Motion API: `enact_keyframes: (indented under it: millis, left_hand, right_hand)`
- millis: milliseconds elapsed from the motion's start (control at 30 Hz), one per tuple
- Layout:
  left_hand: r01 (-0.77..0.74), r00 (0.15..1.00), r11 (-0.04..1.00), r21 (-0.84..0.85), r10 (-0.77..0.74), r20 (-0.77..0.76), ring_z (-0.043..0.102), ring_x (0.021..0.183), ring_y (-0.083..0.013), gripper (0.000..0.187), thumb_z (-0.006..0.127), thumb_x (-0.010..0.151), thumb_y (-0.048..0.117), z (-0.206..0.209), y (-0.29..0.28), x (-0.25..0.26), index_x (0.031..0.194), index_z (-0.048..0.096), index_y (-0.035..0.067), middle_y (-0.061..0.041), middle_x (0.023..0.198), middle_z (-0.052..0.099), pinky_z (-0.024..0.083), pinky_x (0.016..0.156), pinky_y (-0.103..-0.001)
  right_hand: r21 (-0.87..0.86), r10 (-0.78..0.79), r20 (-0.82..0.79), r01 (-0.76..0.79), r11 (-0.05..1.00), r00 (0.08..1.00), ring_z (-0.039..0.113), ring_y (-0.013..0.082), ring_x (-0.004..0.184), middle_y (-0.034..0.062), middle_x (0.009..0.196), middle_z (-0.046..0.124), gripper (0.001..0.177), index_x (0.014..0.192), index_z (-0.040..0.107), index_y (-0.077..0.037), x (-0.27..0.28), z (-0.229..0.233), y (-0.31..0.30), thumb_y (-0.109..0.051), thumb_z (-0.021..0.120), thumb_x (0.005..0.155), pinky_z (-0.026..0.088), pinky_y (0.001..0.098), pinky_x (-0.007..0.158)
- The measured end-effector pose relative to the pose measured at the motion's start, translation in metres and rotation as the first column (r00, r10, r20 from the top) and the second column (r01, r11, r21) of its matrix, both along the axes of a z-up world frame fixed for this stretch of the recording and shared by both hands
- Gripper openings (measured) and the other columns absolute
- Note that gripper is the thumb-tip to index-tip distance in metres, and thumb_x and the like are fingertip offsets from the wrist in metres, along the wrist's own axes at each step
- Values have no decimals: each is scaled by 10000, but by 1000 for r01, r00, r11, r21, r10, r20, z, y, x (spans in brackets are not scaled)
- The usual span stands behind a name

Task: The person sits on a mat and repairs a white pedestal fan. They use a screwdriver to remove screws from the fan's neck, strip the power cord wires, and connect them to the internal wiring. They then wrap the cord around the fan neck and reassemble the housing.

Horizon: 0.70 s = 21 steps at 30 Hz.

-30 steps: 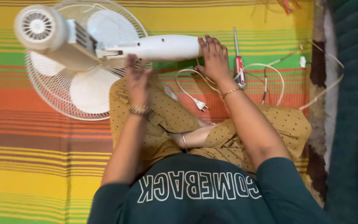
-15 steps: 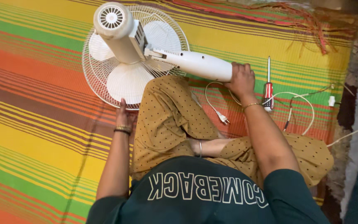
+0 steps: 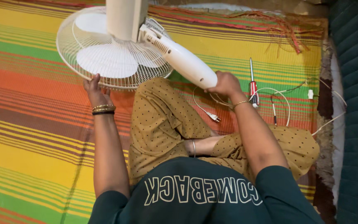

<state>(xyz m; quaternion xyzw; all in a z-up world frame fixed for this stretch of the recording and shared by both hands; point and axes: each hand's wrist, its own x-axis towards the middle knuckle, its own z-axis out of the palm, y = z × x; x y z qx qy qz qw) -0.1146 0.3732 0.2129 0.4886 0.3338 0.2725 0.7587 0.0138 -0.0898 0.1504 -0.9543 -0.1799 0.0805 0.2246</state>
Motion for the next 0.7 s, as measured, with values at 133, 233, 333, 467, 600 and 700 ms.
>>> enact_keyframes:
  millis: [133, 233, 333, 467, 600, 700]
  left_hand:
    - [44, 984, 981, 191, -75, 160, 470, 1403, -291, 814, 720, 832, 137, 24, -19, 18, 1544, 335, 216, -99, 1570, 412, 438, 1086, -506]
    - [86, 990, 932, 352, -120, 76, 495, 1438, -355, 690, 748, 877, 92, 41, -32, 48, 1521, 508, 153, -94, 1623, 95, 485, 1142, -492]
    - [153, 957, 881, 447, -244, 155, 298, 1532, -327, 679, 738, 904, 52, 57, -56, 59, 1542, 525, 144, -122, 1655, 62, 466, 1183, -479]
    - [251, 920, 703, 666, -387, 62, 339, 1501, -300, 661, 752, 869, 91, 83, -99, 62, 1492, 544, 155, -117, 1620, 178, 547, 1076, -474]
    - [142, 928, 198, 970, -368, -61, 380, 1499, -306, 561, 803, 885, 79, 101, -146, 44, 1406, 611, 162, -110, 1578, 323, 505, 1130, -475]
    - [170, 926, 50, 984, -350, -142, 499, 1180, -260, 443, 790, 869, 82, 108, -174, 42, 1291, 663, 134, -136, 1510, 402, 543, 961, -445]
  right_hand:
    - [51, -3, -79, 7, 999, 997, 702, 395, 905, 205, 992, 743, 804, 1015, 704, -48, -7, -13, -3, -632, 907, 501, 552, 489, 806]
    - [135, -20, -125, 37, 990, 992, 715, 369, 909, 199, 1012, 748, 787, 1049, 712, -49, -5, -27, -12, -584, 924, 512, 557, 452, 828]
    - [226, -40, -201, 86, 970, 979, 733, 307, 934, 168, 1048, 758, 746, 1112, 719, -55, 6, -36, -26, -505, 934, 557, 563, 399, 859]
    - [332, -29, -398, 174, 927, 917, 732, 223, 983, 111, 1095, 770, 681, 1183, 727, -42, 15, -49, -49, -372, 931, 623, 557, 344, 906]
    - [451, 50, -604, 289, 845, 796, 710, 207, 1019, 106, 1143, 761, 696, 1228, 685, 0, 7, -71, -78, -270, 914, 628, 551, 340, 925]
    - [451, 55, -635, 311, 837, 770, 701, 214, 1050, 118, 1175, 746, 726, 1251, 661, 16, 6, -81, -97, -252, 917, 627, 543, 342, 945]
